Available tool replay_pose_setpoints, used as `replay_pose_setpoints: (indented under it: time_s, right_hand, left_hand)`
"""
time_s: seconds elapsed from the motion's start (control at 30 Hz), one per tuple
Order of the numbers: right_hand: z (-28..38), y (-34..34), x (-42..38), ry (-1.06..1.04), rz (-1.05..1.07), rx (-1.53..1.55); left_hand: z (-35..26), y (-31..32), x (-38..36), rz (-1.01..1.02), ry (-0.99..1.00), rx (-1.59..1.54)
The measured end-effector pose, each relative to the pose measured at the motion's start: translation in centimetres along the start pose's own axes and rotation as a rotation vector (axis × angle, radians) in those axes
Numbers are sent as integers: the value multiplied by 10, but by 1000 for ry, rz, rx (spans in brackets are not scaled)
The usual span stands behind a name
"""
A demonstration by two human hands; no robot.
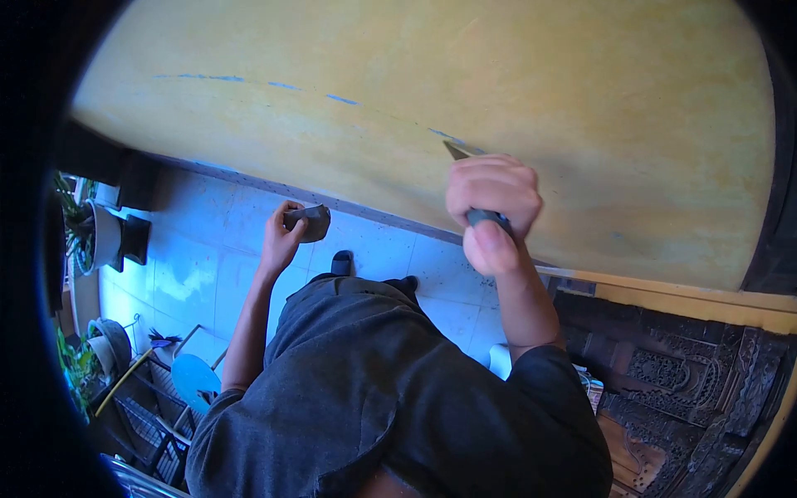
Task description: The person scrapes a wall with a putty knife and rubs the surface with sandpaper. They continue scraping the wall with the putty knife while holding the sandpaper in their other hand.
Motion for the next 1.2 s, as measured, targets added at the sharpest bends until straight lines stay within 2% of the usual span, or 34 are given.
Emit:
replay_pose_setpoints:
  time_s: [0.03,0.13,0.23,0.47,0.6,1.0,1.13,1.2]
  right_hand:
    - [-6,0,-3,19,35,-5]
    - [11,-1,3,-61,-40,-1]
    - [4,0,-2,-29,-27,5]
    - [6,0,3,-67,-142,94]
    - [-15,7,-8,-32,-116,75]
    - [-3,10,8,-78,-161,215]
    - [-28,26,2,17,-124,181]
    - [-18,36,14,-46,-130,207]
  left_hand:
    - [0,0,0,-6,11,3]
    - [-1,0,1,9,-1,-9]
    - [1,2,1,17,22,14]
    - [3,1,-1,36,9,5]
    - [3,-2,-1,15,38,22]
    - [14,-13,-10,-11,-11,7]
    - [12,-15,-9,-22,13,31]
    - [11,-14,-10,-28,17,35]
Point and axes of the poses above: each hand's wrist, its own x-axis towards the middle knuckle, its own y-axis out of the palm, z = x × y, the point moved 6 cm from there along x, towards the middle knuckle, and after that the axes turned 6 degrees about -y, right-handed, at the moved point
